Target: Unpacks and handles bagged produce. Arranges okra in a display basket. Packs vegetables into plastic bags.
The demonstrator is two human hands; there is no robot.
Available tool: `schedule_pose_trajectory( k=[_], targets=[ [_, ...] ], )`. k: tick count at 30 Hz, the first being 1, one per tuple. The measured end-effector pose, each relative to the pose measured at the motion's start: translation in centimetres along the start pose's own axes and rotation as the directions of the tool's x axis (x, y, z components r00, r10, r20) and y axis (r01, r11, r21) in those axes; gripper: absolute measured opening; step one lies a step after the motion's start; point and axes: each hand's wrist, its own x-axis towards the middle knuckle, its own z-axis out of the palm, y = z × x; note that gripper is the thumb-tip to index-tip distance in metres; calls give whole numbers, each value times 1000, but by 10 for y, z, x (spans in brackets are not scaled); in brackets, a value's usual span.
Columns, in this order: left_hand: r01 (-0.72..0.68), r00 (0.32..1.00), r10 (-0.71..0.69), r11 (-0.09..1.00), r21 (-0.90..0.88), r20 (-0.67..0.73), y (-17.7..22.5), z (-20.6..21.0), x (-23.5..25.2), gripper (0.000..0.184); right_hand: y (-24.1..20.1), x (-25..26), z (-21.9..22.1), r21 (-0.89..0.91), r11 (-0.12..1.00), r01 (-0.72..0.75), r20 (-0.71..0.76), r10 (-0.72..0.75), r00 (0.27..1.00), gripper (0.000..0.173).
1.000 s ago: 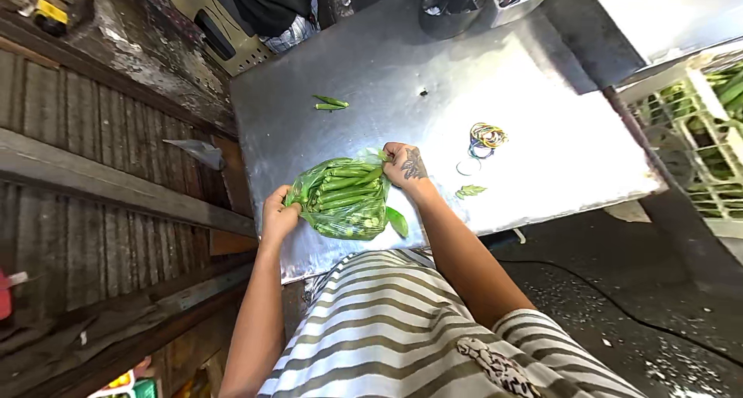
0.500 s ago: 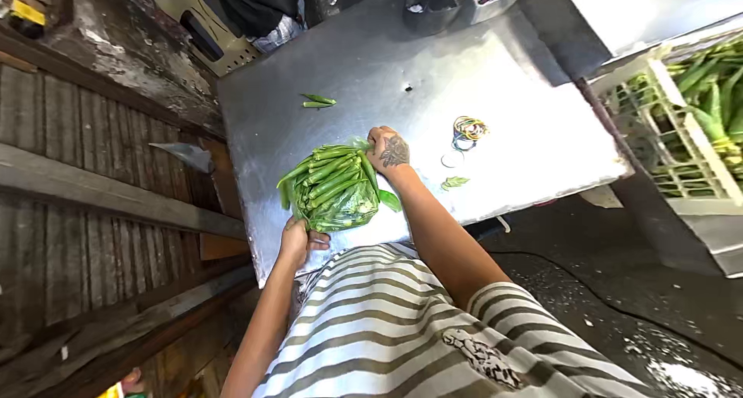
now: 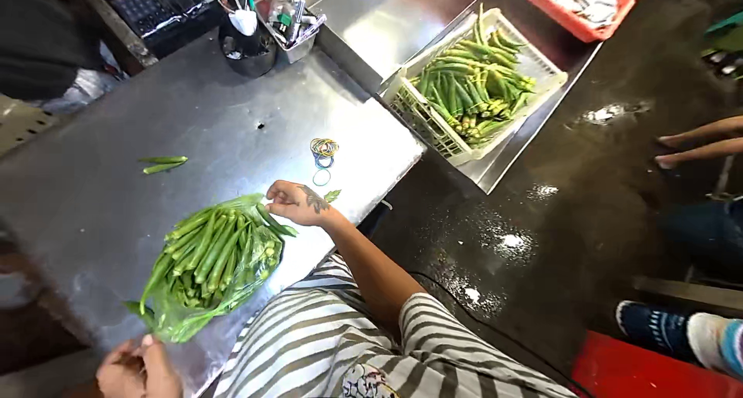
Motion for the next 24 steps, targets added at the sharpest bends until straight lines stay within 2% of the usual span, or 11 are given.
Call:
schedule_pose_trajectory(
  k=[2, 4, 6, 8, 10, 12, 15, 17, 20, 22, 24],
  targets=[
    [52, 994, -66, 985, 166, 82, -14, -5, 15, 63, 11, -16, 12, 76, 995, -58, -68, 63, 996, 49],
    [45, 983, -95, 954, 298, 157, -16, 3, 24, 81, 12, -33, 28, 161, 981, -112, -4, 114, 993, 66],
    [-2, 975, -75, 937, 349, 207, -8, 17, 30, 88, 6, -47, 46, 185, 976, -118, 46, 112, 993, 83],
    [-31, 973, -23, 973, 229, 231, -9, 24, 33, 86, -9, -62, 61, 155, 983, -97, 78, 86, 993, 104],
    [30, 967, -36, 999, 26, 253, -9, 24, 41, 80, -23, -71, 73, 30, 998, -52, 63, 50, 997, 123],
    [100, 951, -81, 994, -50, 298, 3, 19, 45, 75, -26, -77, 78, -133, 990, -46, 15, 48, 999, 129],
    [-2, 952, -43, 989, 145, 304, 25, -2, 43, 95, -10, -78, 90, -323, 946, -10, -70, -13, 997, 122],
    [-118, 964, 64, 972, 203, 256, 34, -7, 43, 105, -1, -72, 97, -375, 925, 68, -130, -125, 984, 102],
    [-393, 895, 326, 899, 195, 304, 28, -2, 36, 74, 12, -67, 105, -484, 808, 336, -153, -457, 876, 50],
    [-482, 851, 395, 849, 217, 345, 19, 8, 32, 50, 14, -67, 106, -529, 743, 410, -129, -548, 826, 33],
    [-522, 843, 446, 815, 253, 302, 12, 15, 28, 37, 12, -71, 106, -586, 708, 395, -109, -551, 827, 28]
  ],
)
